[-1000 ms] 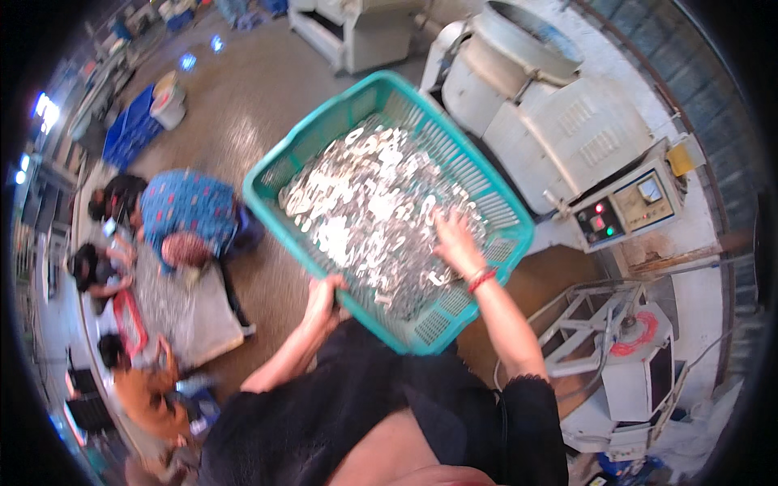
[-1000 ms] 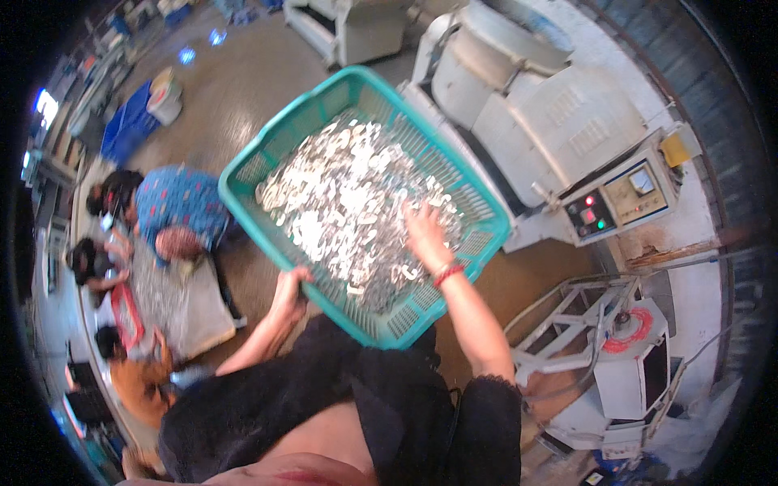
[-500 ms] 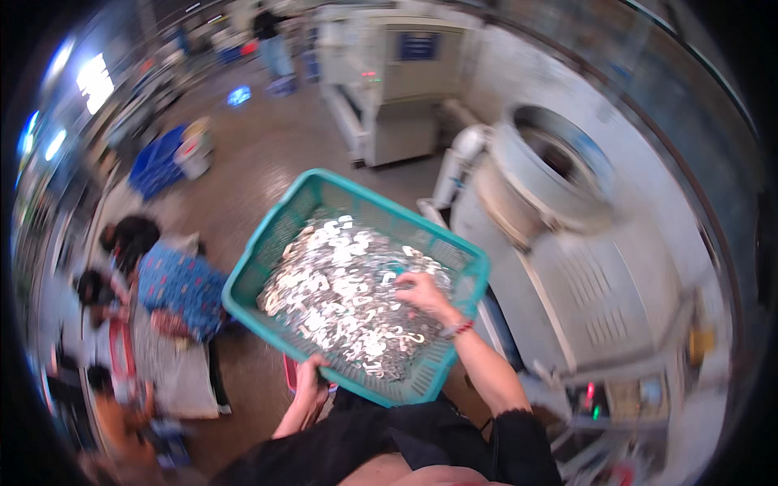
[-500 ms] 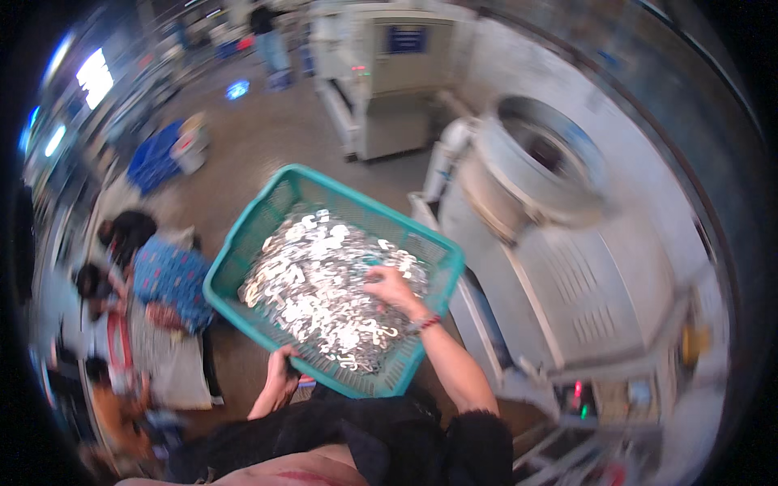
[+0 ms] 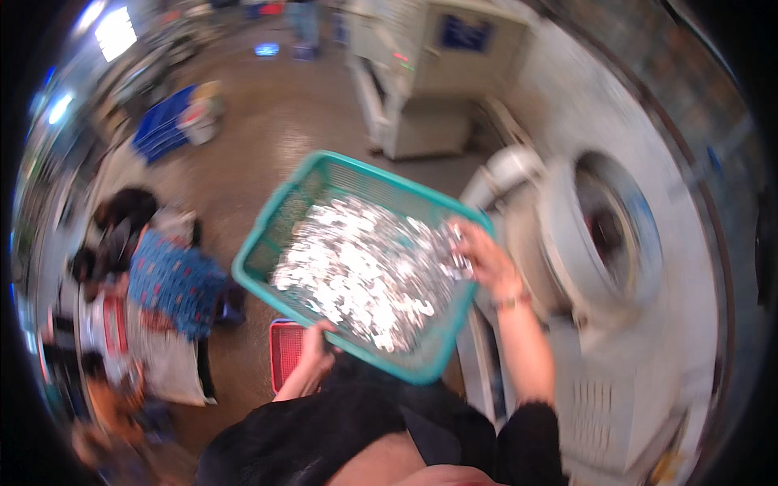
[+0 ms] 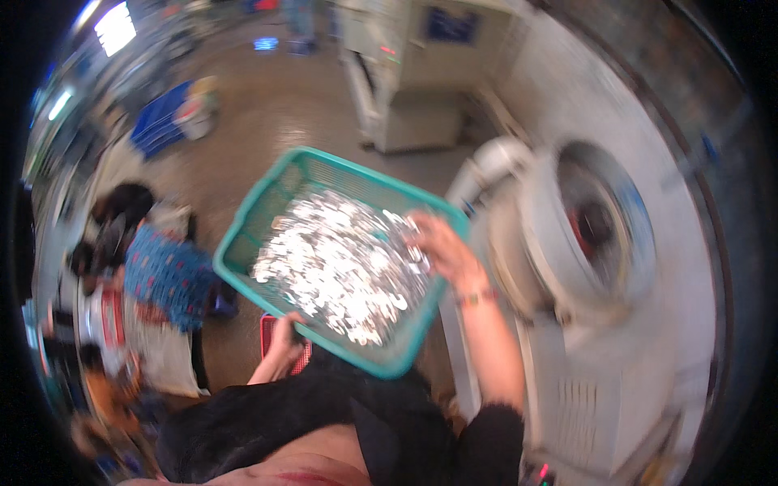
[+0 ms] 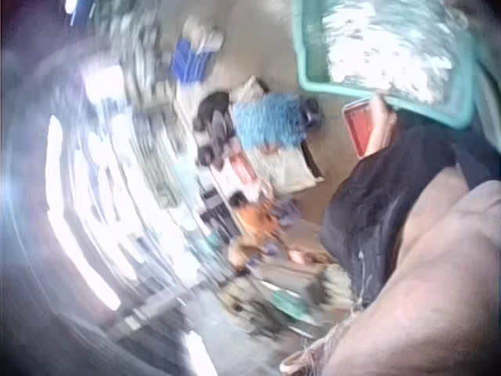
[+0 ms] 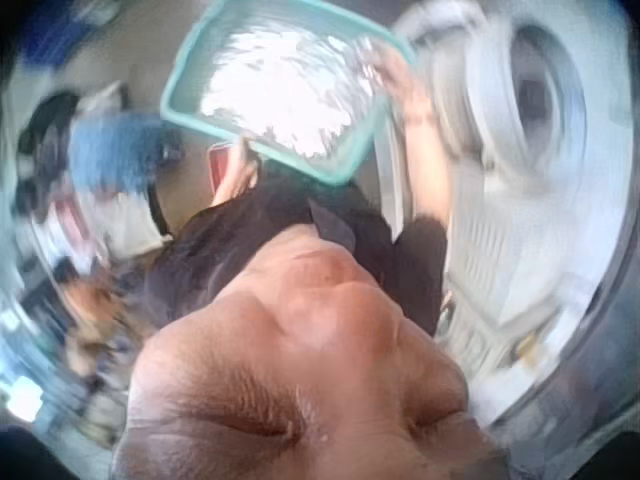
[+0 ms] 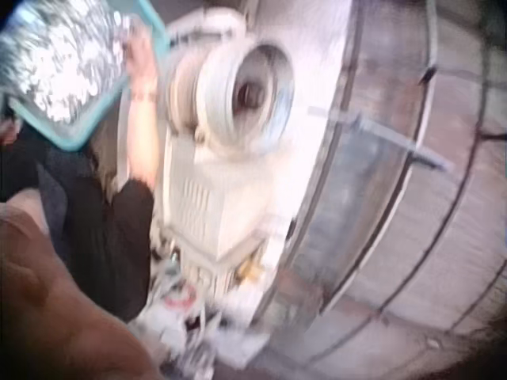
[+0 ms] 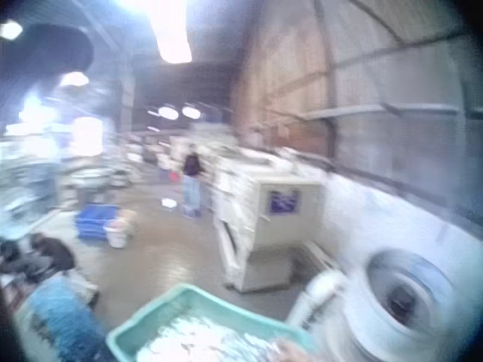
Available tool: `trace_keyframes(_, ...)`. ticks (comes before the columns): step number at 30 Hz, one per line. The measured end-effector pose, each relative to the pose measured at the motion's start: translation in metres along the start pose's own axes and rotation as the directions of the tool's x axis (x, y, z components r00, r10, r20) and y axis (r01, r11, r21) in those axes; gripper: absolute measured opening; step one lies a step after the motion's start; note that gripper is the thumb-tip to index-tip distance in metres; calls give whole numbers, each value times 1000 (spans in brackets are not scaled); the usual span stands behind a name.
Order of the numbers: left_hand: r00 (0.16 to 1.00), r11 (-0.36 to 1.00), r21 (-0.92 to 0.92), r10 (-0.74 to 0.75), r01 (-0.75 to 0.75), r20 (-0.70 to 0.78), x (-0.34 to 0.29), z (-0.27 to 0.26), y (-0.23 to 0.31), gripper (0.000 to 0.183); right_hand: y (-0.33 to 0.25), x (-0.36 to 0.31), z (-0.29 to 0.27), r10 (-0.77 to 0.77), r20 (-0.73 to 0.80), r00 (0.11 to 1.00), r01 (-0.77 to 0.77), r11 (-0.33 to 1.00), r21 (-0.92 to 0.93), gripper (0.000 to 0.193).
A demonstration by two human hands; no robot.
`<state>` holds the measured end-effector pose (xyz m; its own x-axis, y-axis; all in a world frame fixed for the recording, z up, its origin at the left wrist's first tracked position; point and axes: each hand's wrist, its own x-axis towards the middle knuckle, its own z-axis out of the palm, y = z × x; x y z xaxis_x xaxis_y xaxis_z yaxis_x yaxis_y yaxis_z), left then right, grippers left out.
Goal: The person stands at a large rotating drum machine and repeatedly scoops small metal hooks from a green basket, feeding them into the machine's opening. The person continues this process until the basket is empty.
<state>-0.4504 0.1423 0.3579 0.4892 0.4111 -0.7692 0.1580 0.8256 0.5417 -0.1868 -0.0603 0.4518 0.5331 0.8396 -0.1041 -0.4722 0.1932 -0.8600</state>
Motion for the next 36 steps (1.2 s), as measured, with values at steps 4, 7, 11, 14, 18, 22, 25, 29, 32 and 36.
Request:
trace_keyframes(4, 997, 997, -17, -70, 71, 43, 12, -35, -10, 23, -79, -69, 20, -128, 32, 991, 128, 992, -8, 24)
trace_keyframes(7, 988, 996, 50, -86, 80, 127, 15, -44, -6, 29, -137, -152, 20, -285, -209, 936, 250, 952, -178, 27)
trace_keyframes(11, 984, 997, 52, -71, 64, 162, 17, -32, -13, 33, -181, -253, -36, -344, -377, 860, 191, 902, -387, 37)
trace_keyframes(14, 994, 1000, 1, -6, 6, 112, 16, -22, -19, 33, -196, -276, -100, -273, -515, 813, 12, 891, -453, 30)
trace_keyframes(18, 994, 993, -63, 101, -99, 34, 6, 0, -37, 34, -166, -268, -196, -157, -730, 665, -125, 941, -316, 25)
trace_keyframes(22, 987, 982, -107, 161, -157, 31, 3, 9, -45, 33, -180, -245, -274, -139, -865, 482, -252, 924, -289, 36)
trace_keyframes(25, 983, 977, -126, 179, -171, 50, 5, 9, -52, 32, -199, -258, -338, -374, -835, 403, -209, 851, -482, 43)
trace_keyframes(29, 987, 981, -129, 155, -148, 50, 7, 7, -62, 33, -227, -307, -375, -494, -857, 145, -158, 844, -513, 30)
trace_keyframes(32, 986, 985, -84, 158, -154, 46, -10, 12, -63, 34, -224, -356, -386, -595, -803, 31, -339, 750, -569, 19)
trace_keyframes(36, 983, 974, -135, 183, -184, -17, -2, -22, -66, 28, -219, -410, -399, -572, -795, 201, -888, 236, -394, 34)
